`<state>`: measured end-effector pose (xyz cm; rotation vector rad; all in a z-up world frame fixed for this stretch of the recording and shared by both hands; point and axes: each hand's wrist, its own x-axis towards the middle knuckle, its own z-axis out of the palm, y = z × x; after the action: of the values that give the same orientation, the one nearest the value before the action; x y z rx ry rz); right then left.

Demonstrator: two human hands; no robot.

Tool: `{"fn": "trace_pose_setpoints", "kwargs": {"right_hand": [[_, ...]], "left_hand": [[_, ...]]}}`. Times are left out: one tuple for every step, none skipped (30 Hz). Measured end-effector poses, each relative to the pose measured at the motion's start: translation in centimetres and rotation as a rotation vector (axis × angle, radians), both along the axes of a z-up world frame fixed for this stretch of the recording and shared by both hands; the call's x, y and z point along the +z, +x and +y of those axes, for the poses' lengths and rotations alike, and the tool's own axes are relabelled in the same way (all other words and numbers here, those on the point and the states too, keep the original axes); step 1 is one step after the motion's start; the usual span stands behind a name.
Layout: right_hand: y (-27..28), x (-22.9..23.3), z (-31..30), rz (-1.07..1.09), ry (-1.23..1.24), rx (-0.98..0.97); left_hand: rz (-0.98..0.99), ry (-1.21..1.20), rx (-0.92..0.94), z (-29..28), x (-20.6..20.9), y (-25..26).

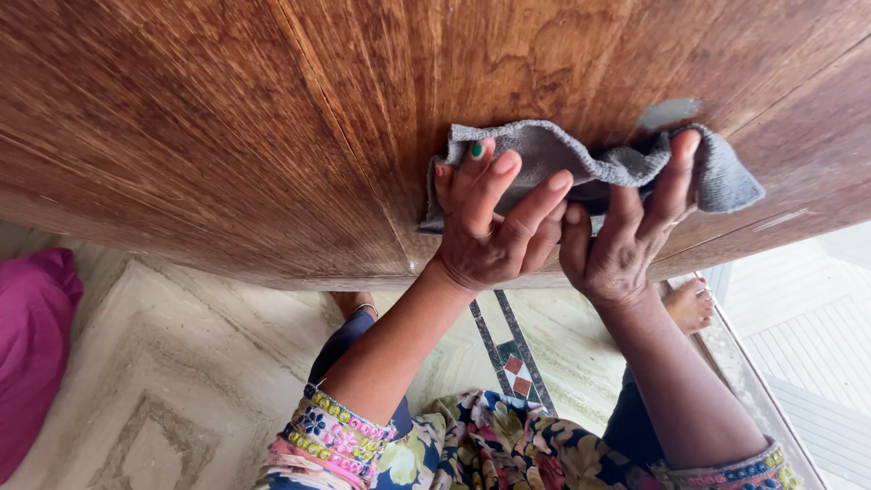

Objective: The person uses a cloth to wipe and clean a wooden door.

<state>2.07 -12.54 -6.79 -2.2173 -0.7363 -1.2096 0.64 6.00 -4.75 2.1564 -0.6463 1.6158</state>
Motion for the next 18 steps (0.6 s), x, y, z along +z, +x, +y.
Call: {"fn": "trace_pose_setpoints", "kwargs": {"right_hand": [[-0.2,0.5,0.6,-0.017,0.023,0.01],[-0.3,0.9,1.1,-0.033,0.046,0.02],[-0.3,1.2,1.6,-0.044,0.037,0.005],[-0.3,1.3,2.1,-0.054,0.028,-0.01],[-0.1,1.2,2.7,-0.05,0.006,-0.033],[0.1,1.0,3.3,-0.046,-0.015,-0.055],[0.2,0.6,3.8,-0.043,-0.037,-0.08],[0.3,0.1,4.2,-0.036,-0.068,-0.082],[0.3,-0.5,4.5,-0.032,-0.101,-0.087],[0.4,-1.1,4.8,-0.028,-0.133,-0.091],[0.4,-1.7,5.0,-0.045,-0.158,-0.086],[0.4,-2.3,5.3,-0.063,-0.182,-0.081],[0.4,-2.7,5.3,-0.08,-0.208,-0.077],[0.3,-3.2,5.5,-0.093,-0.227,-0.069],[0.3,-3.6,5.7,-0.107,-0.246,-0.063],[0.2,-3.9,5.7,-0.12,-0.266,-0.056],[0.1,-4.1,5.6,-0.103,-0.277,-0.039],[0.0,-4.3,5.6,-0.086,-0.288,-0.022]], "left_hand": [[-0.011,-0.02,-0.051,0.4,0.5,-0.1],[-0.005,0.028,0.013,0.9,0.9,-0.3],[0.001,0.077,0.077,1.4,1.2,-0.5],[0.008,0.126,0.141,1.9,1.4,-0.7],[0.015,0.161,0.172,2.2,1.4,-0.8],[0.021,0.197,0.204,2.6,1.3,-0.8],[0.027,0.232,0.233,2.8,1.1,-0.9],[0.03,0.233,0.248,3.1,0.6,-0.9],[0.031,0.233,0.261,3.4,0.1,-0.8],[0.031,0.232,0.274,3.7,-0.7,-0.7],[0.047,0.227,0.28,4.0,-1.5,-0.7],[0.063,0.222,0.286,4.3,-2.5,-0.7],[0.078,0.217,0.292,4.5,-3.5,-0.8],[0.104,0.221,0.297,4.6,-4.6,-0.9],[0.13,0.225,0.302,4.7,-5.7,-1.0],[0.157,0.228,0.306,4.7,-6.8,-1.1],[0.18,0.222,0.309,4.6,-7.8,-1.2],[0.204,0.216,0.311,4.4,-8.7,-1.3]]}}
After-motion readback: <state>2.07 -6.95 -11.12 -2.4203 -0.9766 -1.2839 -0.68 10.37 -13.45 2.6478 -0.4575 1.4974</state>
